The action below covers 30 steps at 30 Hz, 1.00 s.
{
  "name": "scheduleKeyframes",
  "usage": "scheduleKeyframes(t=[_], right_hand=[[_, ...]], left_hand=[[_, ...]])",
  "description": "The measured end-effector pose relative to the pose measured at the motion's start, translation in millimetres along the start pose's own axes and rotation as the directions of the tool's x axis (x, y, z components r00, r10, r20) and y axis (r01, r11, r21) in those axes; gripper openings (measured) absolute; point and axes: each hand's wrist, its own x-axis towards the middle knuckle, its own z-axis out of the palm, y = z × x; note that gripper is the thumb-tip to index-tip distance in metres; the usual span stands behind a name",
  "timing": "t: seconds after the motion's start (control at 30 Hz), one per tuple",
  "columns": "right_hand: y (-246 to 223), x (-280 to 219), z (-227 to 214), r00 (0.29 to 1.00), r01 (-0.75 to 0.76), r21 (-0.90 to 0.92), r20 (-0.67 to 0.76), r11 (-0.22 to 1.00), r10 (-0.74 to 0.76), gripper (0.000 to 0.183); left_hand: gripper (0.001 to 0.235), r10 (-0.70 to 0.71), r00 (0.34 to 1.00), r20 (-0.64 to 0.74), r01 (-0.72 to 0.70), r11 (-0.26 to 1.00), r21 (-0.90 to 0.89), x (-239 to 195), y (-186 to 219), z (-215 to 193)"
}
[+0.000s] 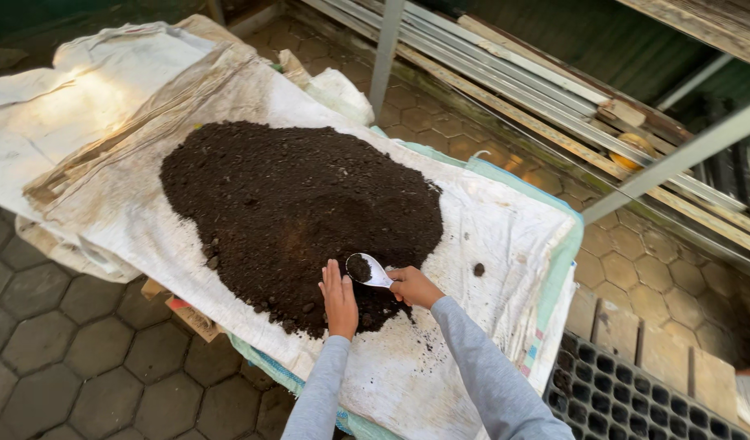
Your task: The person fills the cells of a seedling tray with soil using a small white scoop. They repeatedly scoop soil from a large pile on a sack and pour it into the individual compartments of the tray, working systematically across the grid.
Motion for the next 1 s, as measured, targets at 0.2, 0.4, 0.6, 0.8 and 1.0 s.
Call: scheduleKeyframes(t=[0.2, 0.4, 0.6, 0.8, 1.0], right_hand=[[6, -71, -31, 1.000, 0.018, 0.125, 0.003, 0.992, -0.019, 0.049], [65, -201, -98, 0.996, 0.065, 0.145, -0.066, 0.987, -0.056, 0.051], [149, -355, -163, 0.986, -0.051, 0.054, -0.156, 0.997, 0.059, 0.053], [261, -428, -177, 0.928, -0.319, 0.015, -0.197, 0.948, 0.316, 0.052], [342, -412, -168, 0.911, -0.409, -0.065, -0.097, 0.910, 0.402, 0.047]], left_hand=[[0.059, -0.118, 0.991, 0.056, 0.131, 0.869, -0.476, -11, 54, 14], [0.058, 0.004, 0.948, 0.320, 0.210, 0.746, -0.632, -82, 111, 80], [0.058, -0.036, 0.801, 0.597, 0.504, 0.579, -0.641, -198, 133, 183], [0.059, -0.125, 0.654, 0.746, 0.626, 0.644, -0.440, -315, 100, 262], [0.056, -0.185, 0.636, 0.749, 0.541, 0.799, -0.263, -375, 72, 296]])
